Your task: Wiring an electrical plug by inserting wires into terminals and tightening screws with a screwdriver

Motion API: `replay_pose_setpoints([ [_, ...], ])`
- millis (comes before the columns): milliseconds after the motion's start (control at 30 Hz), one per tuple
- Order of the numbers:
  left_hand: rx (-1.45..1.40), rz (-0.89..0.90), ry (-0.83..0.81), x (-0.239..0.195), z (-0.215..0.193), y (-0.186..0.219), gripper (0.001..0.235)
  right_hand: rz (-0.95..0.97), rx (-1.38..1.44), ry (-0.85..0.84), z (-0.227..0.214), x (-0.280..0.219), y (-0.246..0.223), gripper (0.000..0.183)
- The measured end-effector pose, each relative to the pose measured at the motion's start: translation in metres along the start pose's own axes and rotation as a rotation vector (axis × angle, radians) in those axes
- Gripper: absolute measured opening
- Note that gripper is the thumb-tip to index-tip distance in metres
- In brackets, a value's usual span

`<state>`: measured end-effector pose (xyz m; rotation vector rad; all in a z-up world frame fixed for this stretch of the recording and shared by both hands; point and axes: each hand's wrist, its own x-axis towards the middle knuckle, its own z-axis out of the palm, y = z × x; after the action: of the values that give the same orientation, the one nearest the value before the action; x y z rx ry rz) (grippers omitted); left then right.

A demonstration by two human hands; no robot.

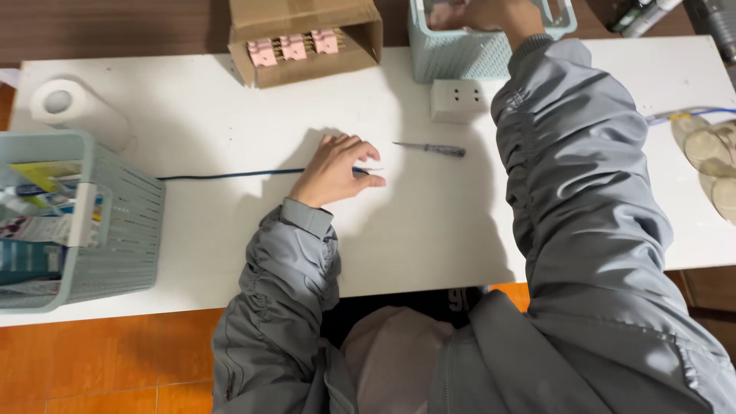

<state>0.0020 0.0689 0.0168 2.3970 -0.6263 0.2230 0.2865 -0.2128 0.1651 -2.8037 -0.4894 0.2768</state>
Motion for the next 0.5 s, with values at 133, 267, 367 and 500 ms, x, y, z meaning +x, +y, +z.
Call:
replay_pose_setpoints([
  [133, 0.035, -0.078, -0.076, -0.004, 0.005, -0.011, 0.029, 0.103, -0.014, -0.129, -0.001, 0.016, 0.004, 0.057],
  [267, 0.058, -0.039, -0.045, -0.003, 0.011, -0.021, 0.012, 0.149, -0.137, -0.166, -0.004, 0.021, 0.005, 0.060],
  [367, 0.099, -0.036, -0.012, -0.001, 0.008, -0.024, 0.015, 0.061, -0.028, -0.169, -0.006, 0.028, 0.009, 0.046],
  [500, 0.076, -0.091, -0.009, -0.005, 0.001, -0.026, 0.013, -0.037, 0.078, -0.092, -0.007, 0.017, 0.008, 0.038],
])
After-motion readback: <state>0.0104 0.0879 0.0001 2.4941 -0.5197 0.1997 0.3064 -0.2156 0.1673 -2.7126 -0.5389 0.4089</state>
